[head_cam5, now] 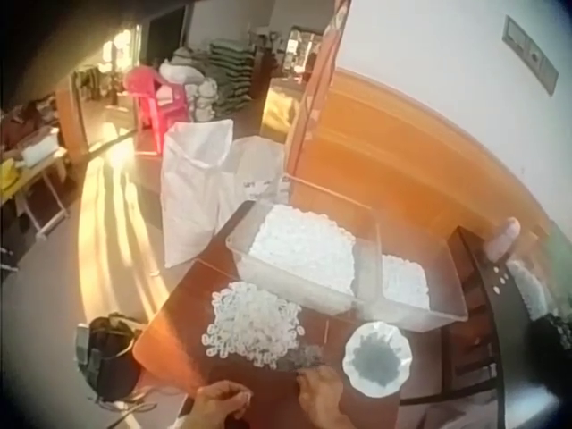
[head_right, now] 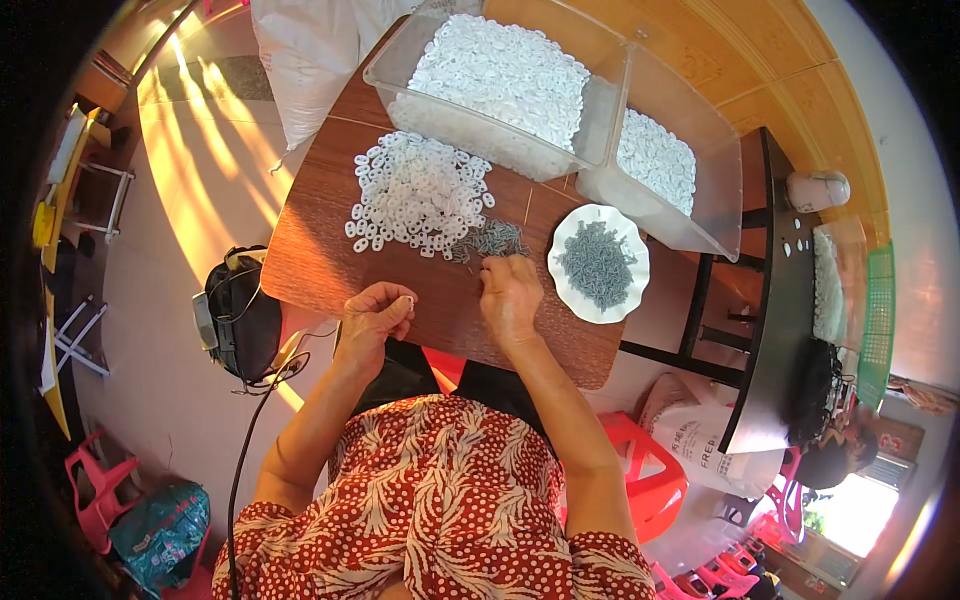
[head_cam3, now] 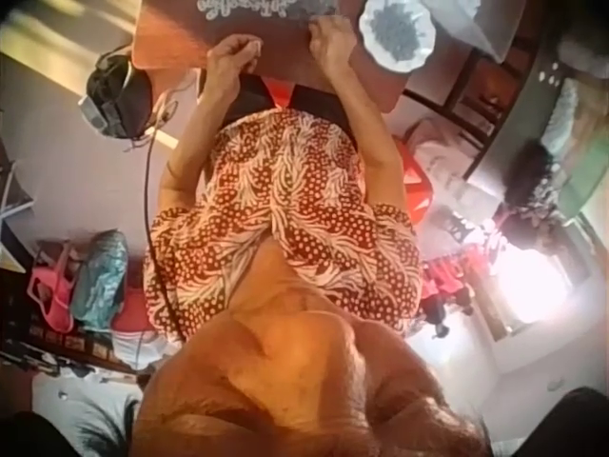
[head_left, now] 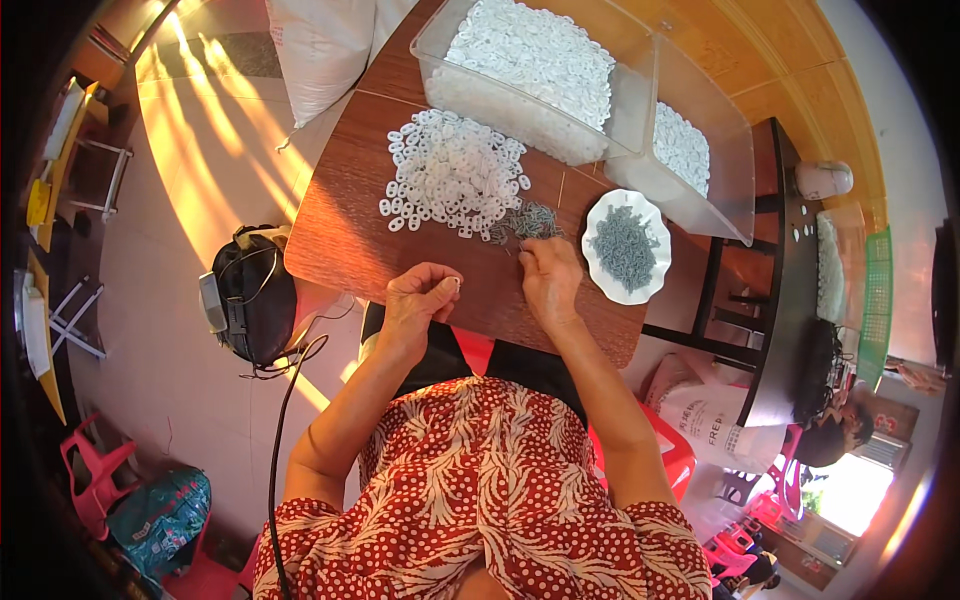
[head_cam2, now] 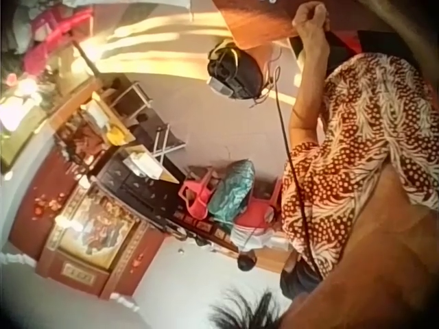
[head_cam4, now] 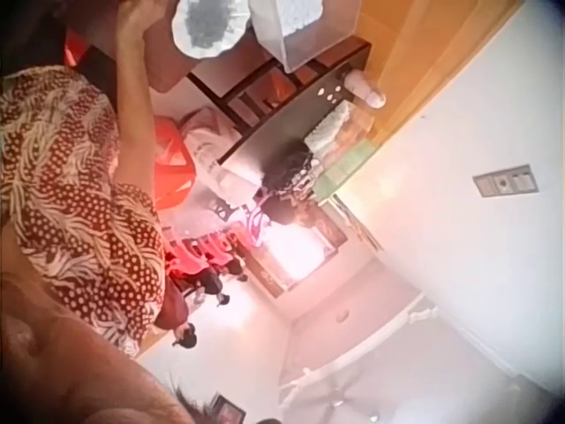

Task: The person is manually assembling small white plastic components by inserting metal pins or smaller parts into them.

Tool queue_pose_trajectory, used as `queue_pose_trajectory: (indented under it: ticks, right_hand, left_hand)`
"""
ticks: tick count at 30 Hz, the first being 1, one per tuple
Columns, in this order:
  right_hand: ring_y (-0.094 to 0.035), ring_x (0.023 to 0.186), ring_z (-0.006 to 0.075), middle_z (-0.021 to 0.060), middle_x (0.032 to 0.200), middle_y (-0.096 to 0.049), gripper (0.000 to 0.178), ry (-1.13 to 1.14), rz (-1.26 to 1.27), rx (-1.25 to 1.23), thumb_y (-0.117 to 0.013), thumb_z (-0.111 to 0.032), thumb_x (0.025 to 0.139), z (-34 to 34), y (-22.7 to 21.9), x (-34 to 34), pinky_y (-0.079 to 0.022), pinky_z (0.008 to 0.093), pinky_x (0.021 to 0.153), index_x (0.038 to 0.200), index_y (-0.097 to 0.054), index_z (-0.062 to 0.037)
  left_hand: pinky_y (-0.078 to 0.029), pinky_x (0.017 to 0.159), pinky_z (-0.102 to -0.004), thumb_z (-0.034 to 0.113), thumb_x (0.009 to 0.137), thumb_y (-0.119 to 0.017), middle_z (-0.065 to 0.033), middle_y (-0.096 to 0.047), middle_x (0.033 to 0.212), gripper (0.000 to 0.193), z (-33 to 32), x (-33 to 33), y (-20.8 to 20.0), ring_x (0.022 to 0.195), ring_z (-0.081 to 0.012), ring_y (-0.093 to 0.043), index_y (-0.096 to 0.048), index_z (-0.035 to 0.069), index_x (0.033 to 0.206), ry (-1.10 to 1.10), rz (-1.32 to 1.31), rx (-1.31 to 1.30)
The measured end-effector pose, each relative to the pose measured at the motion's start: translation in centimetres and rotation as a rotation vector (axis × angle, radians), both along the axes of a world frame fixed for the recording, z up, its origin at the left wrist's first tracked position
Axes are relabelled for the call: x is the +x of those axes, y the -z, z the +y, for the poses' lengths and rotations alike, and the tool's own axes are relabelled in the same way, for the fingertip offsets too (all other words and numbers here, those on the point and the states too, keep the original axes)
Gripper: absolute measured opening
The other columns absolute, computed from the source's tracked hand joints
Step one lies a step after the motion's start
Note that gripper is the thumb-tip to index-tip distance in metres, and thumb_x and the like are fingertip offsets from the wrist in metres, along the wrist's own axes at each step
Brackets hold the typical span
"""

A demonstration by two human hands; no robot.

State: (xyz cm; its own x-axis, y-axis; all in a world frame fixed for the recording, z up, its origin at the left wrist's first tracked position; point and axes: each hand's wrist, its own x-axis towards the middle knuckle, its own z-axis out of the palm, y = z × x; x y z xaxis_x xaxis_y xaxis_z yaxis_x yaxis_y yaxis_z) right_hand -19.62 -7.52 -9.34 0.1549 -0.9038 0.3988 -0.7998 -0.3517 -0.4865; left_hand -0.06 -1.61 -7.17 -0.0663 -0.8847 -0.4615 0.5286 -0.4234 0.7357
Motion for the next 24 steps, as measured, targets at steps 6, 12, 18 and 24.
queue_pose_trajectory:
  ticks: [6, 12, 18, 24]
  right_hand:
    - [-0.053, 0.07, 0.0292, 0.0089, 0.07, -0.052, 0.017, 0.016, -0.032, 0.01, -0.068, -0.003, 0.064, 0.8, -0.3, -0.2, -0.043, 0.0384, 0.06, 0.078, -0.062, -0.0077]
    - [-0.051, 0.072, 0.029, 0.0092, 0.073, -0.05, 0.015, -0.083, -0.004, 0.002, -0.068, -0.005, 0.065, 0.8, 0.2, 1.8, -0.043, 0.0396, 0.061, 0.078, -0.059, -0.0065]
    - [-0.049, 0.075, 0.0299, 0.0109, 0.077, -0.048, 0.014, -0.19, 0.138, -0.003, -0.063, -0.003, 0.068, 0.7, 1.2, 2.3, -0.043, 0.0394, 0.061, 0.076, -0.052, -0.0048]
    - [-0.052, 0.073, 0.0299, 0.0119, 0.075, -0.052, 0.011, -0.182, 0.059, 0.061, -0.062, -0.001, 0.07, 1.0, 0.0, 2.1, -0.044, 0.0377, 0.061, 0.077, -0.053, -0.0026]
  left_hand:
    - [-0.039, 0.052, -0.0196, 0.009, 0.084, -0.062, -0.0014, -0.058, 0.07, 0.008, -0.1, 0.1, 0.5, 0.058, -0.0067, -0.05, -0.062, 0.001, 0.086, -0.015, -0.005, 0.031]
    - [-0.039, 0.051, -0.0191, 0.01, 0.084, -0.062, -0.0014, -0.058, 0.069, 0.009, -0.1, -0.1, 0.9, 0.057, -0.0067, -0.05, -0.061, 0.001, 0.086, -0.02, 0.001, 0.042]
    - [-0.04, 0.05, -0.0189, 0.011, 0.084, -0.062, -0.0014, -0.058, 0.069, 0.009, -0.3, -0.2, 0.7, 0.055, -0.007, -0.05, -0.061, 0.002, 0.085, -0.034, 0.007, 0.08]
    - [-0.042, 0.052, -0.0203, 0.011, 0.085, -0.062, -0.0028, -0.058, 0.071, 0.01, -0.4, -0.6, 0.6, 0.058, -0.0084, -0.051, -0.06, 0.001, 0.087, -0.023, 0.073, 0.121]
